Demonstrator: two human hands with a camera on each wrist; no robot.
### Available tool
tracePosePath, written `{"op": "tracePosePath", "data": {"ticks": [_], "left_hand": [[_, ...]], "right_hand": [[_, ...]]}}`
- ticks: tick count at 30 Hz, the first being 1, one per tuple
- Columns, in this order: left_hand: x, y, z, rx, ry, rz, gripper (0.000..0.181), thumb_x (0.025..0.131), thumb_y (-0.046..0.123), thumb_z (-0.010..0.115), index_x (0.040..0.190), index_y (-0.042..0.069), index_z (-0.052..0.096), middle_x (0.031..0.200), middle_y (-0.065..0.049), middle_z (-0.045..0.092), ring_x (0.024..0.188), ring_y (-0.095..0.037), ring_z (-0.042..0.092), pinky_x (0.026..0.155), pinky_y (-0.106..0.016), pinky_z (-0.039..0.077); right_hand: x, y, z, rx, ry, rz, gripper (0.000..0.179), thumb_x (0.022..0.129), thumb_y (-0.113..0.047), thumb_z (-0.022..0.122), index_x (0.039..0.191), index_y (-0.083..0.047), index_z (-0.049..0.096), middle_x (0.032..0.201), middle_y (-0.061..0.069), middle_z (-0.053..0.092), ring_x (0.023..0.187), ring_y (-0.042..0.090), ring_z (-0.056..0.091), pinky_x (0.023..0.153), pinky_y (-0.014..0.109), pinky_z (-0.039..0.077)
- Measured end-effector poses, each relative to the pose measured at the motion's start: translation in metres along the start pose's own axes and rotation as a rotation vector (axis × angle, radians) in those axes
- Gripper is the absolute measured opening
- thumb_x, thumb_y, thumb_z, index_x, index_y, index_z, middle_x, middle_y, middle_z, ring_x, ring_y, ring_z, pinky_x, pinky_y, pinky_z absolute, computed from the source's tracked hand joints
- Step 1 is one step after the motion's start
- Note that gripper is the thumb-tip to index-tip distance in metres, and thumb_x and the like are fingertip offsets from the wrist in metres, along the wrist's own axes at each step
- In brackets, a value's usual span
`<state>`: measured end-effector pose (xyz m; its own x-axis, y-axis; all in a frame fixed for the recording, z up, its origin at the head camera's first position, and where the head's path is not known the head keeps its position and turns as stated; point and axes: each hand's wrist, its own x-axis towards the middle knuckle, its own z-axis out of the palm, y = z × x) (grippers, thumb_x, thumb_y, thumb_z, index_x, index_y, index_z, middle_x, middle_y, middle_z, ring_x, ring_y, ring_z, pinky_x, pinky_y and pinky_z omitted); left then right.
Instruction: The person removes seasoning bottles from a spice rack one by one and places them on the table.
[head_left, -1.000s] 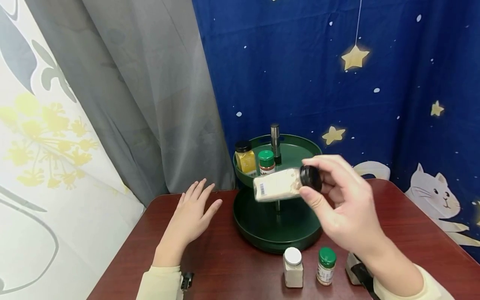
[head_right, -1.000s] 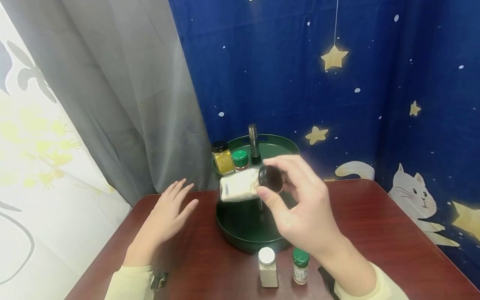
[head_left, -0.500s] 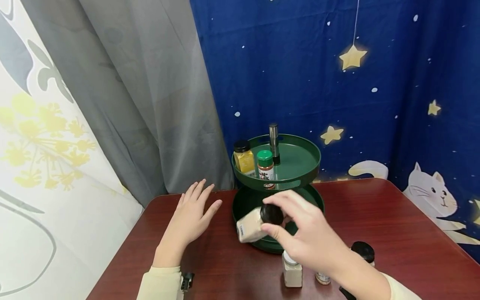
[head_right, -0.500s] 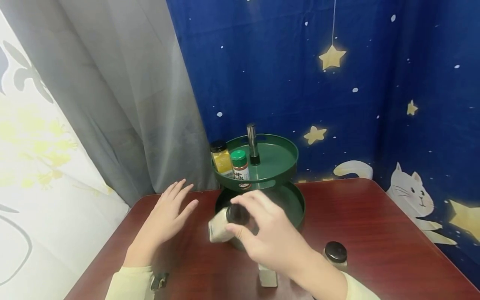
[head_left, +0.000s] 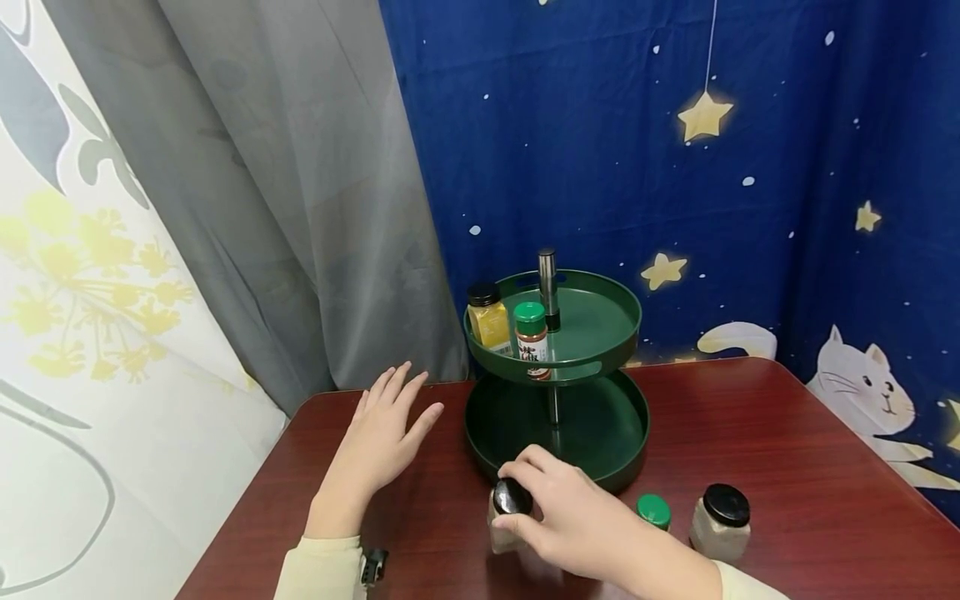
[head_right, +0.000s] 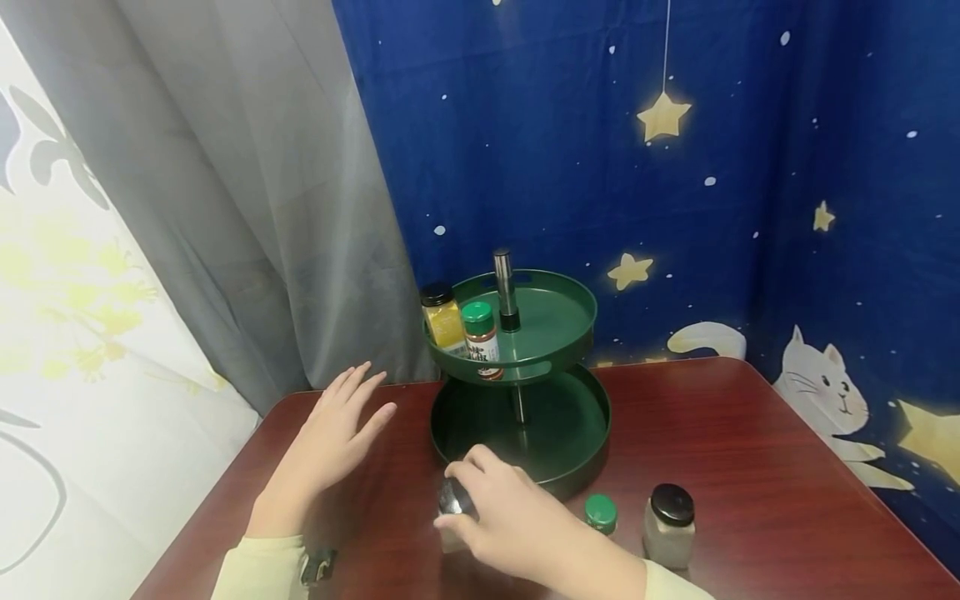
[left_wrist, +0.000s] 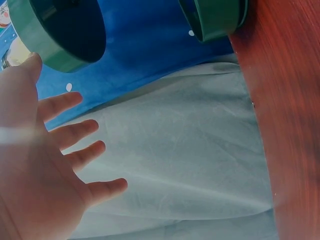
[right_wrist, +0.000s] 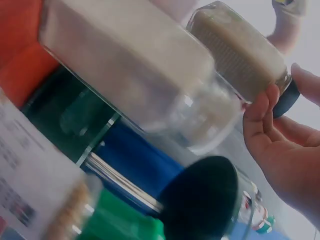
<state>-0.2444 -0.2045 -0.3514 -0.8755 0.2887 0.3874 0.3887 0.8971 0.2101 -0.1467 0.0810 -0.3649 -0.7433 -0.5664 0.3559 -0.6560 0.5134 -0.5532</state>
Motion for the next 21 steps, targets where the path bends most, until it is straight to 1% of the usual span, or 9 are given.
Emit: {"op": "tracePosePath", "data": {"ticks": [5,9,16,21], "left_hand": [[0.000,0.000,0.000,-0.006,-0.005,-0.002,0.066,0.109,0.059,0.048,0.160,0.016,0.050,0.173,-0.014,0.037,0.162,-0.039,0.028,0.128,-0.072,0.024],[-0.001,0.000,0.001,-0.010,-0.011,-0.003,0.066,0.109,0.059,0.048,0.160,0.016,0.051,0.173,-0.014,0.036,0.162,-0.039,0.028,0.128,-0.071,0.023],[-0.002,-0.001,0.002,-0.013,-0.010,-0.002,0.065,0.109,0.058,0.049,0.159,0.016,0.052,0.172,-0.014,0.037,0.162,-0.040,0.028,0.128,-0.072,0.024],[-0.002,-0.002,0.003,-0.014,-0.015,-0.005,0.065,0.109,0.059,0.049,0.158,0.017,0.052,0.172,-0.014,0.037,0.162,-0.040,0.028,0.128,-0.072,0.023]], "right_hand": [[0.002,0.006,0.011,-0.016,-0.075,0.056,0.045,0.102,-0.047,0.070,0.129,-0.010,0.069,0.112,-0.005,0.060,0.086,-0.003,0.058,0.076,0.018,0.055],[0.003,0.009,0.016,-0.048,-0.098,0.089,0.045,0.101,-0.048,0.071,0.126,-0.011,0.070,0.109,-0.004,0.061,0.088,0.002,0.060,0.076,0.019,0.056],[0.004,0.010,0.020,-0.090,-0.130,0.140,0.050,0.098,-0.051,0.074,0.128,-0.010,0.072,0.105,-0.005,0.061,0.084,-0.002,0.054,0.073,0.020,0.054],[0.004,0.012,0.024,-0.088,-0.147,0.139,0.048,0.097,-0.047,0.076,0.127,-0.010,0.073,0.103,-0.005,0.060,0.081,-0.003,0.054,0.071,0.018,0.054]]}}
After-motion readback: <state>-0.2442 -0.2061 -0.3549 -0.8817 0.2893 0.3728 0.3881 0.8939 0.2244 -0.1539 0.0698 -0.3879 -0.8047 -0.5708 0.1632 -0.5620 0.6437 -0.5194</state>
